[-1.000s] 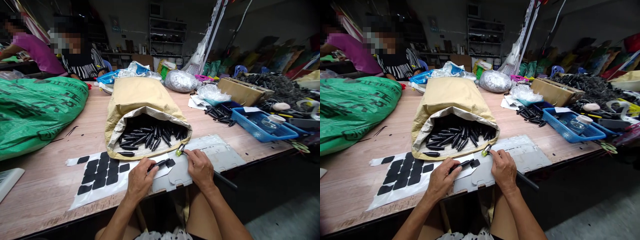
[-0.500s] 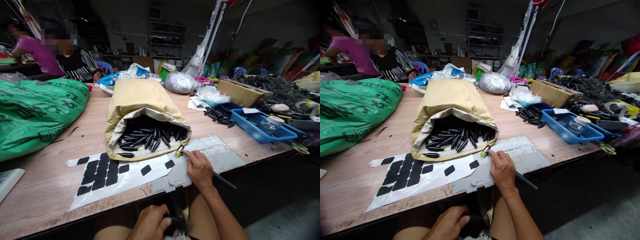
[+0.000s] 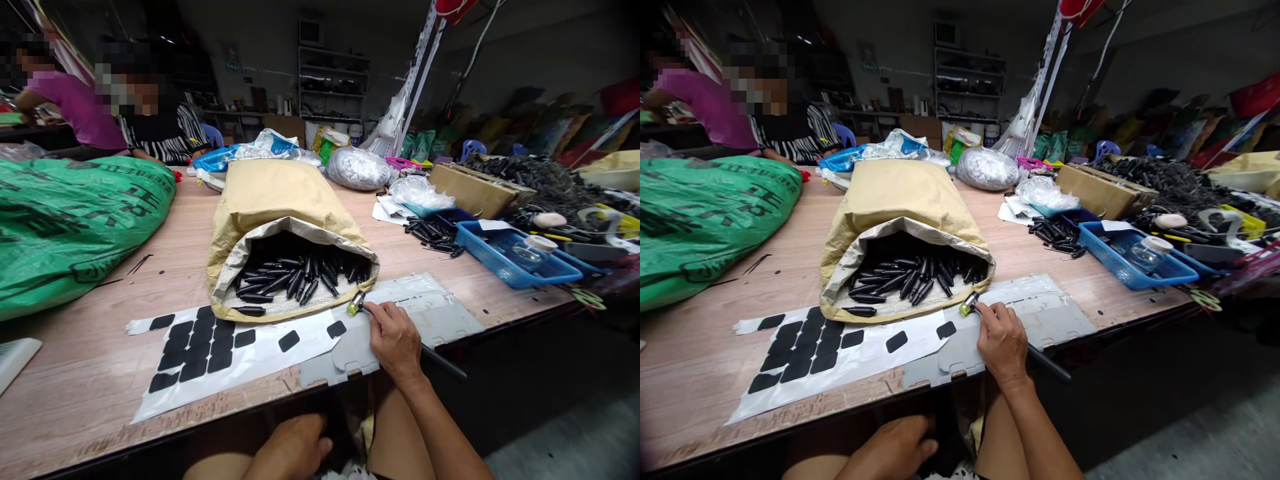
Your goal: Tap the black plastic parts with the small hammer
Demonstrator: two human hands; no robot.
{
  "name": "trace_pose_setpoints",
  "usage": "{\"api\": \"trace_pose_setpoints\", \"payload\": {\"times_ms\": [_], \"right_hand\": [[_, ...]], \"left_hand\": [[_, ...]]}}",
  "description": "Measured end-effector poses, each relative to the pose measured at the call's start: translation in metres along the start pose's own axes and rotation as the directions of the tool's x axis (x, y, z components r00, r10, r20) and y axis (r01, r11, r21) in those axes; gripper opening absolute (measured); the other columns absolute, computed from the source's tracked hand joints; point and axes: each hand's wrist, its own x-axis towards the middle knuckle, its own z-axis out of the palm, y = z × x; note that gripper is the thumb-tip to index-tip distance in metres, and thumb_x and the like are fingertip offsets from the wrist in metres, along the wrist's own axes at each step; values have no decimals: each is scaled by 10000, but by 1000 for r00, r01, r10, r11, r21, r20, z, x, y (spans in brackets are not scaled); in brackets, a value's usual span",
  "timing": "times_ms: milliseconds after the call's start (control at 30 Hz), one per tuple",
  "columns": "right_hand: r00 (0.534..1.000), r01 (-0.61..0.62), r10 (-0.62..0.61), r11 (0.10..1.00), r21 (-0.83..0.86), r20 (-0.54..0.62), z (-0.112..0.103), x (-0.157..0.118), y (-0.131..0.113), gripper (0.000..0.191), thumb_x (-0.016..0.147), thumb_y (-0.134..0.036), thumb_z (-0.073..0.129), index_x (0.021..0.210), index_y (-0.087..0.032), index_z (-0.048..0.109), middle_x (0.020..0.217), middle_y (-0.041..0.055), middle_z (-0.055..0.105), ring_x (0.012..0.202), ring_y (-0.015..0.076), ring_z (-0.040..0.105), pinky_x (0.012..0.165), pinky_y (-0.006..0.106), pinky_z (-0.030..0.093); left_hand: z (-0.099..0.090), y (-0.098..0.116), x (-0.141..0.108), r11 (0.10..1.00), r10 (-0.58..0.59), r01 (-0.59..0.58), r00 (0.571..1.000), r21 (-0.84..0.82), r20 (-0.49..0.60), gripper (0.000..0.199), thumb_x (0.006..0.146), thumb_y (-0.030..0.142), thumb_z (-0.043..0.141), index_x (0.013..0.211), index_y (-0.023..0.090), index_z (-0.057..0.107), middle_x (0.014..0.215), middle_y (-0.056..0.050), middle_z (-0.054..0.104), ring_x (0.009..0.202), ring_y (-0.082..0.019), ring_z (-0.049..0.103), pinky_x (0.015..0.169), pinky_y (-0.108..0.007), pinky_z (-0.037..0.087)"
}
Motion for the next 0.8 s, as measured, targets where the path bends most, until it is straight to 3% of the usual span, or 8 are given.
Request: {"api": "trace_pose_setpoints", "payload": {"times_ms": [100,200,267,300,400,567,700,800], "right_hand": [[1000,2,-2,1000,-4,-1,1,-1,1,340,928,-125,503,1178,-254,694,925,44,656,873,206,556,787,329,401],[1000,-2,2,1000,-7,4,1,-1,1,340,931,-128,500,1179,-260,693,922,41,655,870,206,550,784,329,393],[1000,-5,5,1000,-4,10,1,-1,1,340,929,-126,504,1178,-260,692,926,40,654,877,207,550,784,328,394],[1000,-5,5,1000,-2,11,1,0,1,342,926,-122,506,1179,-258,691,929,42,653,878,207,551,784,328,395],[1000,-9,9,1000,3,6,0,0,0,353,916,-110,506,1181,-255,691,931,46,650,872,206,549,776,326,395],[999,-28,28,1000,-10,18,-1,1,-2,351,912,-118,515,1180,-260,692,929,43,646,860,203,537,765,320,390],[999,-28,28,1000,-5,16,-1,1,-2,341,916,-119,517,1173,-254,696,923,47,644,852,204,534,774,325,388],[999,-36,36,999,-4,26,-2,1,-3,342,917,-117,518,1173,-256,697,918,47,644,859,209,536,780,327,391]], "left_hand": [[-40,23,-36,977,207,-210,975,22,80,160,847,378,688,969,324,776,932,-20,772,932,-276,706,793,-346,514],[-92,34,-51,944,314,-325,938,-56,-149,202,952,372,555,971,327,751,861,31,755,790,-177,681,693,-255,482],[-125,25,-45,972,233,-224,861,74,-452,268,985,375,481,980,287,735,917,-4,751,822,-194,670,729,-279,487],[-139,16,-38,980,193,-118,779,162,-597,281,984,369,467,992,266,728,959,-35,746,871,-225,664,770,-313,493],[-170,-19,-16,929,160,180,592,323,-790,270,940,298,480,1011,209,725,1025,-120,725,1007,-330,626,896,-445,484],[-186,-55,-1,916,85,248,650,316,-755,236,898,278,525,945,239,753,1009,-103,724,992,-332,632,845,-439,500],[-184,-55,-3,887,88,267,704,378,-704,219,840,274,592,972,241,764,979,-89,699,973,-329,625,794,-413,481],[-180,-42,-6,872,127,271,680,408,-723,223,876,307,577,994,227,749,997,-95,692,993,-335,603,824,-424,461]]}}
